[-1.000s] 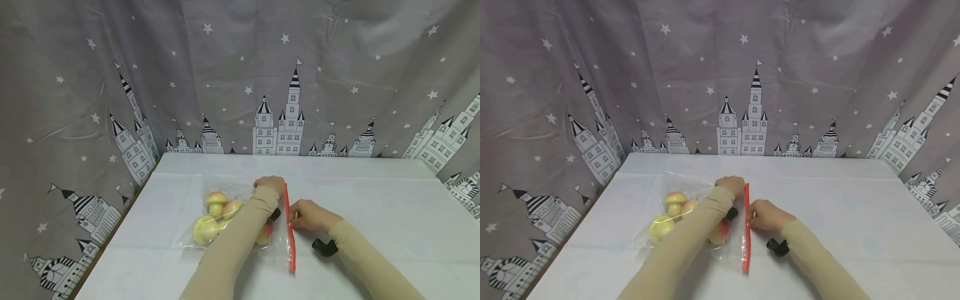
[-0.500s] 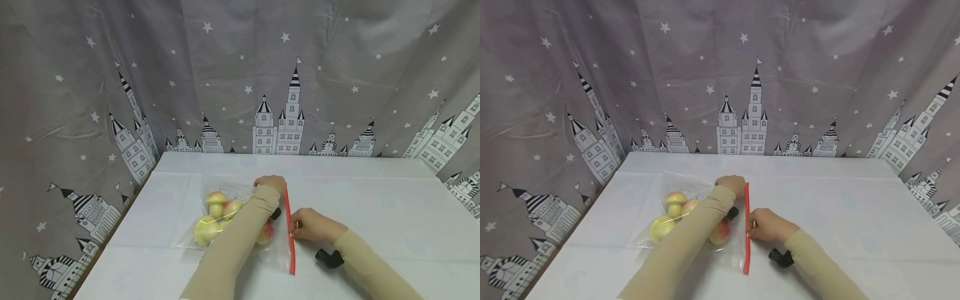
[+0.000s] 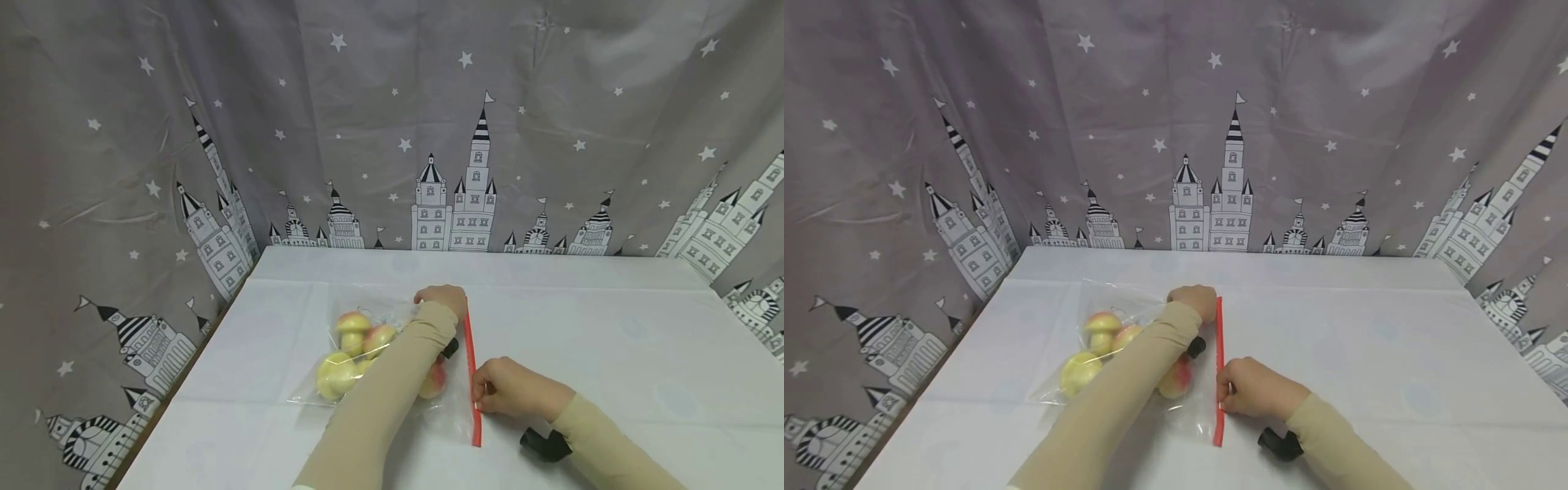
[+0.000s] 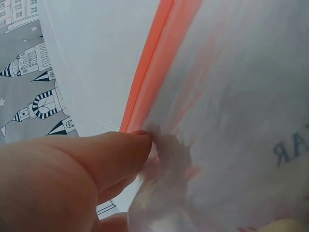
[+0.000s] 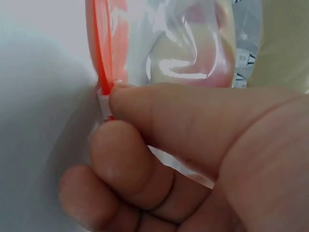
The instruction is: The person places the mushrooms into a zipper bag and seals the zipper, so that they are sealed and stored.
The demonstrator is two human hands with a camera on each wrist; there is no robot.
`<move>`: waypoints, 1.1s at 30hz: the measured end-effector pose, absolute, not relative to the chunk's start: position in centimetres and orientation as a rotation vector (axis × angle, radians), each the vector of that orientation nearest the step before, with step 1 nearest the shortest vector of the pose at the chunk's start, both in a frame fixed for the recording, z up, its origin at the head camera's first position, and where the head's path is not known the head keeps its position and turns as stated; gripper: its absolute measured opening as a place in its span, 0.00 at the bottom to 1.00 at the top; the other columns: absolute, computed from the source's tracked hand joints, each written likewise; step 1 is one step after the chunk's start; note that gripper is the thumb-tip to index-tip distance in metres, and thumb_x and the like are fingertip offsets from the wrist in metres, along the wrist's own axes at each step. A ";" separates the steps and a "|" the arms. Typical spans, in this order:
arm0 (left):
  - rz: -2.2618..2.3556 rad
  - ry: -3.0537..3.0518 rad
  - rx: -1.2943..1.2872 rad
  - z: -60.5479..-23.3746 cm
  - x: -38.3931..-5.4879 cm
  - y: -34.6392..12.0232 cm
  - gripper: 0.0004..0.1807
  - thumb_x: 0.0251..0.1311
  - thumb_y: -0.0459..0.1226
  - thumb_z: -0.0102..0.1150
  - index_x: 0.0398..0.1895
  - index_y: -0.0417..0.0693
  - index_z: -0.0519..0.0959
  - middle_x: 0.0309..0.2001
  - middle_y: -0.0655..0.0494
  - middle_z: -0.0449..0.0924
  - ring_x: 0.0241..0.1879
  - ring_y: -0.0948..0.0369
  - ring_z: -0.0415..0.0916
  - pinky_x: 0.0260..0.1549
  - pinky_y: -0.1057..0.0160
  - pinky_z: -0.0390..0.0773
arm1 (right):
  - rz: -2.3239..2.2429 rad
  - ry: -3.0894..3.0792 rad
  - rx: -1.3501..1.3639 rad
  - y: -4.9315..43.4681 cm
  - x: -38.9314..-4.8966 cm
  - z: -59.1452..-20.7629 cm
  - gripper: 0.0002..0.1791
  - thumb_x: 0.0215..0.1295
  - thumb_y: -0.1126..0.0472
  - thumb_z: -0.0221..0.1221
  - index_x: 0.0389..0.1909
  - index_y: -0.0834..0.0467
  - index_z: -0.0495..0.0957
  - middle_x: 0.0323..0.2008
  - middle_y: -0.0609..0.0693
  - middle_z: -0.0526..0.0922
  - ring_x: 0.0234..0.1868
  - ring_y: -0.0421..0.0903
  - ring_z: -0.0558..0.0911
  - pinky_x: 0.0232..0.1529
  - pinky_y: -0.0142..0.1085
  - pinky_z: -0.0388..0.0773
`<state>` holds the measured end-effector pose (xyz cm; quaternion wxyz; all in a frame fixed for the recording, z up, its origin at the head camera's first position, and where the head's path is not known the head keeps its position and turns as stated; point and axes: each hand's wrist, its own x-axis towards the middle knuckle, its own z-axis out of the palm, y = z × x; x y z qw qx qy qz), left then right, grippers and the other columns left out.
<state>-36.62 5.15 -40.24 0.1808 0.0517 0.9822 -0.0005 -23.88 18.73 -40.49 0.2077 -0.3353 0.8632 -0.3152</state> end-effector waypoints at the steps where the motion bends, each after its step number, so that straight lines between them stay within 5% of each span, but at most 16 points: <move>1: -0.004 2.772 0.147 -40.2 -36.6 5.1 0.18 0.74 0.42 0.47 0.58 0.55 0.83 0.58 0.54 0.85 0.58 0.48 0.82 0.55 0.39 0.77 | -0.875 2.403 -0.939 18.7 -23.7 -40.5 0.10 0.56 0.72 0.67 0.21 0.56 0.80 0.20 0.39 0.75 0.23 0.29 0.68 0.25 0.26 0.69; 25: 0.021 2.804 0.126 -40.1 -36.6 5.2 0.17 0.72 0.42 0.48 0.56 0.53 0.84 0.58 0.51 0.85 0.56 0.47 0.82 0.51 0.36 0.78 | -1.040 2.135 -0.890 19.2 -21.7 -40.2 0.09 0.53 0.77 0.64 0.21 0.61 0.81 0.16 0.36 0.74 0.19 0.27 0.68 0.22 0.23 0.66; 33: 0.177 2.784 0.197 -38.9 -34.6 3.3 0.12 0.65 0.45 0.57 0.34 0.49 0.85 0.44 0.50 0.86 0.44 0.51 0.79 0.46 0.55 0.78 | -1.037 2.139 -0.900 19.4 -21.9 -40.5 0.08 0.51 0.77 0.63 0.21 0.61 0.81 0.16 0.36 0.73 0.18 0.27 0.68 0.21 0.23 0.64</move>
